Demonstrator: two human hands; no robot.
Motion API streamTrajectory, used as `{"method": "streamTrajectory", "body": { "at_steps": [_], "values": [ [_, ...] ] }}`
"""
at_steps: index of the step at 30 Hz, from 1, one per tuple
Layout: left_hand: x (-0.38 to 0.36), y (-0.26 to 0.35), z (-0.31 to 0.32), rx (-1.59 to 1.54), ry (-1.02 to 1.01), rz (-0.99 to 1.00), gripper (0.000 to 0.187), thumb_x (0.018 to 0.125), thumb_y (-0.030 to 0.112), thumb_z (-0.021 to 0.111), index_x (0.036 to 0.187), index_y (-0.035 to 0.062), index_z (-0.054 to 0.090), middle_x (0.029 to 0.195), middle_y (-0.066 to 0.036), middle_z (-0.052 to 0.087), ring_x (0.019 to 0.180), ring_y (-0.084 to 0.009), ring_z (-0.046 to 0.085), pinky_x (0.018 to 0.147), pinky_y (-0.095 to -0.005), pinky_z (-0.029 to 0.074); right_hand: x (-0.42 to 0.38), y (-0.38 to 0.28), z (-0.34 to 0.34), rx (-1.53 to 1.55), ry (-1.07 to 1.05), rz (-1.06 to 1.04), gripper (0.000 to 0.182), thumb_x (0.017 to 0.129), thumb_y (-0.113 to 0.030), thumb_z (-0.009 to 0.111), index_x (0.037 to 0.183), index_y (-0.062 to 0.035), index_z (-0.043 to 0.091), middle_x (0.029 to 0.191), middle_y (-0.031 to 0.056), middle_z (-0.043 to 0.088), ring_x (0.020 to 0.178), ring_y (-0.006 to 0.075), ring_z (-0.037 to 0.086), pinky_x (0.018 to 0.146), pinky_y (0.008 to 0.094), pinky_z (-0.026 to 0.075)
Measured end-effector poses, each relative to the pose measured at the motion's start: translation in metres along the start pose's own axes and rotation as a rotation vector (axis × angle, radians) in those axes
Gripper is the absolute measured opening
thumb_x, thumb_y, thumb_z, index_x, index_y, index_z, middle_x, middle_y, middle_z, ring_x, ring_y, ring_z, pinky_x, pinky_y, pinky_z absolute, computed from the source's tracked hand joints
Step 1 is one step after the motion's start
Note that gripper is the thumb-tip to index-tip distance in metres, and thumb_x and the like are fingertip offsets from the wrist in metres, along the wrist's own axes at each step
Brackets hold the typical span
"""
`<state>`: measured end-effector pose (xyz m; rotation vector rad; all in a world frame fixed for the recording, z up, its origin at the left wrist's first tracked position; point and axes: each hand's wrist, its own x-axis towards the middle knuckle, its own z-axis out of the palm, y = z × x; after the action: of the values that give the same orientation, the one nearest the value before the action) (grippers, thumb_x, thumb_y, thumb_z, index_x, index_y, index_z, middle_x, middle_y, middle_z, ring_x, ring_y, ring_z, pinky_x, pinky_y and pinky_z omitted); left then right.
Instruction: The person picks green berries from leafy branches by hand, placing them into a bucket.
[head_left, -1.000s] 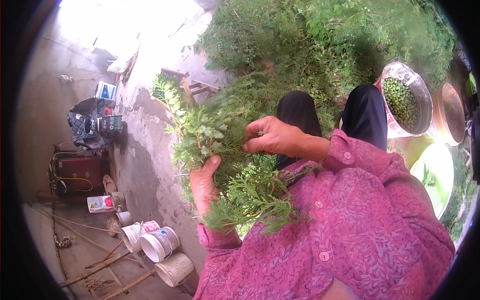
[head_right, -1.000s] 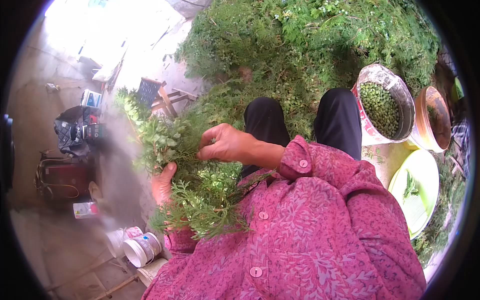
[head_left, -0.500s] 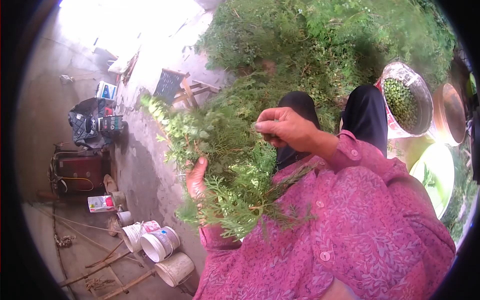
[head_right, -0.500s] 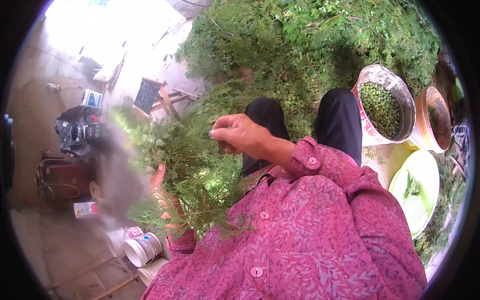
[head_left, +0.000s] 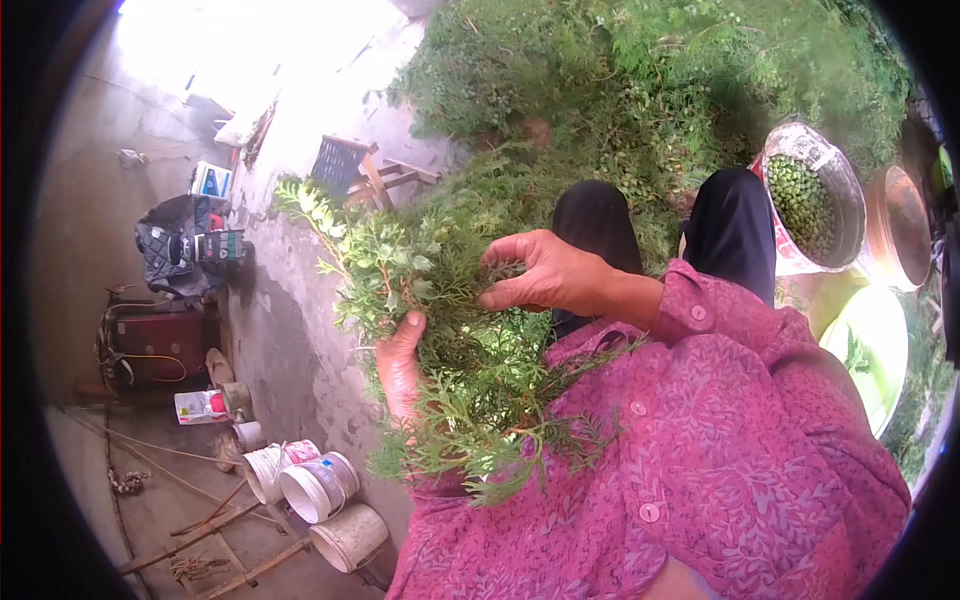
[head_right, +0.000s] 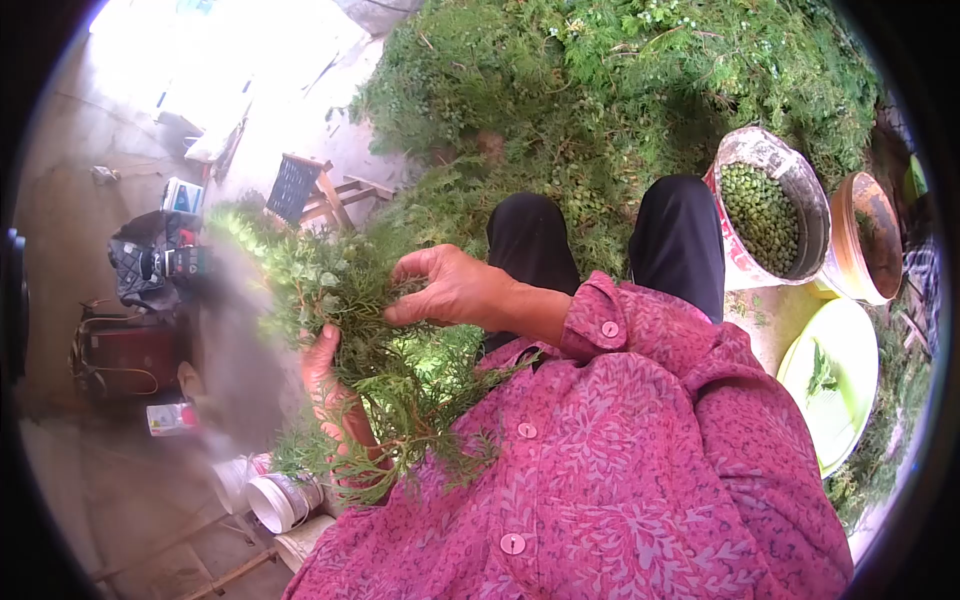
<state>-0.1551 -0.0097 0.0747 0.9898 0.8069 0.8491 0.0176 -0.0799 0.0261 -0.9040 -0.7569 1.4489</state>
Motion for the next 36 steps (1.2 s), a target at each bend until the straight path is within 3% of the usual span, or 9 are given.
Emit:
{"method": "streamTrajectory", "body": {
  "at_steps": [5,11,17,21,23,27,29,32,36],
  "values": [
    [0.005,-0.001,-0.017,0.012,-0.01,-0.133,0.059,0.067,0.016,0.075,0.116,-0.0024,0.048,0.102,-0.015,0.06,0.086,-0.0265,0.061,0.073,-0.0379,0.053,0.003,0.003,0.001,-0.007,-0.005,-0.102,0.035,0.075,-0.016,0.071,0.105,-0.0035,0.058,0.065,-0.0049,0.054,0.05,0.0027,0.043,0.043,0.0188,0.032],
    [0.004,0.0,-0.007,0.103,0.047,-0.026,0.06,0.066,0.014,0.075,0.117,-0.0011,0.048,0.104,-0.014,0.059,0.089,-0.0265,0.059,0.075,-0.0385,0.052,0.0,-0.003,-0.003,0.066,-0.052,0.084,0.029,0.075,-0.015,0.071,0.099,-0.0077,0.058,0.061,-0.0055,0.051,0.046,0.0026,0.04,0.041,0.0191,0.027],
    [0.007,-0.003,-0.01,0.176,0.079,0.021,0.064,0.064,0.015,0.077,0.119,0.0003,0.047,0.106,-0.011,0.058,0.096,-0.0248,0.056,0.083,-0.0372,0.046,-0.008,-0.01,-0.004,0.203,-0.064,0.053,0.016,0.078,-0.014,0.065,0.089,-0.0063,0.057,0.059,-0.0035,0.05,0.045,0.0043,0.042,0.04,0.0202,0.029],
    [0.007,0.005,-0.019,0.175,0.139,-0.002,0.066,0.062,0.019,0.079,0.118,0.0006,0.049,0.105,-0.01,0.059,0.098,-0.0234,0.054,0.086,-0.0368,0.043,-0.012,-0.014,-0.025,-0.063,0.089,0.115,0.014,0.08,-0.013,0.06,0.088,-0.0024,0.056,0.066,0.002,0.057,0.05,0.0062,0.05,0.041,0.0192,0.034],
    [0.008,0.008,-0.02,0.266,0.193,0.085,0.065,0.062,0.022,0.08,0.115,-0.0012,0.051,0.104,-0.01,0.059,0.096,-0.023,0.054,0.086,-0.0368,0.043,-0.014,-0.015,-0.032,0.127,0.129,0.032,0.012,0.081,-0.013,0.058,0.087,-0.0027,0.056,0.073,0.0049,0.06,0.053,0.0063,0.052,0.043,0.0184,0.036],
    [0.001,0.018,0.008,0.267,0.289,0.073,0.061,0.063,0.023,0.08,0.11,-0.0049,0.054,0.102,-0.013,0.059,0.096,-0.0222,0.054,0.083,-0.0345,0.045,-0.014,-0.018,-0.025,0.063,-0.064,0.064,0.013,0.081,-0.013,0.059,0.09,-0.0037,0.06,0.074,0.0021,0.061,0.055,0.0051,0.052,0.045,0.0179,0.038],
    [0.013,0.003,-0.006,0.18,0.212,0.101,0.057,0.064,0.018,0.08,0.111,-0.0027,0.054,0.1,-0.013,0.059,0.094,-0.0221,0.055,0.082,-0.0344,0.046,-0.012,-0.016,-0.012,0.046,-0.075,0.175,0.013,0.081,-0.016,0.063,0.084,-0.0034,0.063,0.068,-0.0009,0.058,0.055,0.0049,0.05,0.048,0.02,0.04],
    [0.018,-0.004,0.001,0.096,0.212,0.118,0.048,0.067,0.003,0.074,0.11,0.0011,0.053,0.096,-0.011,0.06,0.085,-0.0219,0.057,0.08,-0.0331,0.046,0.002,0.004,-0.001,-0.086,-0.123,0.009,0.018,0.082,-0.021,0.064,0.09,-0.0048,0.063,0.059,-0.0034,0.052,0.048,0.0046,0.045,0.042,0.0189,0.032],
    [0.019,-0.007,0.006,0.115,0.126,0.117,0.044,0.068,0.002,0.073,0.107,0.0012,0.053,0.094,-0.009,0.06,0.084,-0.0205,0.058,0.077,-0.0321,0.047,-0.001,-0.017,0.008,-0.099,-0.038,0.185,0.022,0.082,-0.027,0.064,0.081,-0.0051,0.062,0.054,-0.0022,0.049,0.044,0.0053,0.043,0.04,0.0201,0.03]
  ]
}}
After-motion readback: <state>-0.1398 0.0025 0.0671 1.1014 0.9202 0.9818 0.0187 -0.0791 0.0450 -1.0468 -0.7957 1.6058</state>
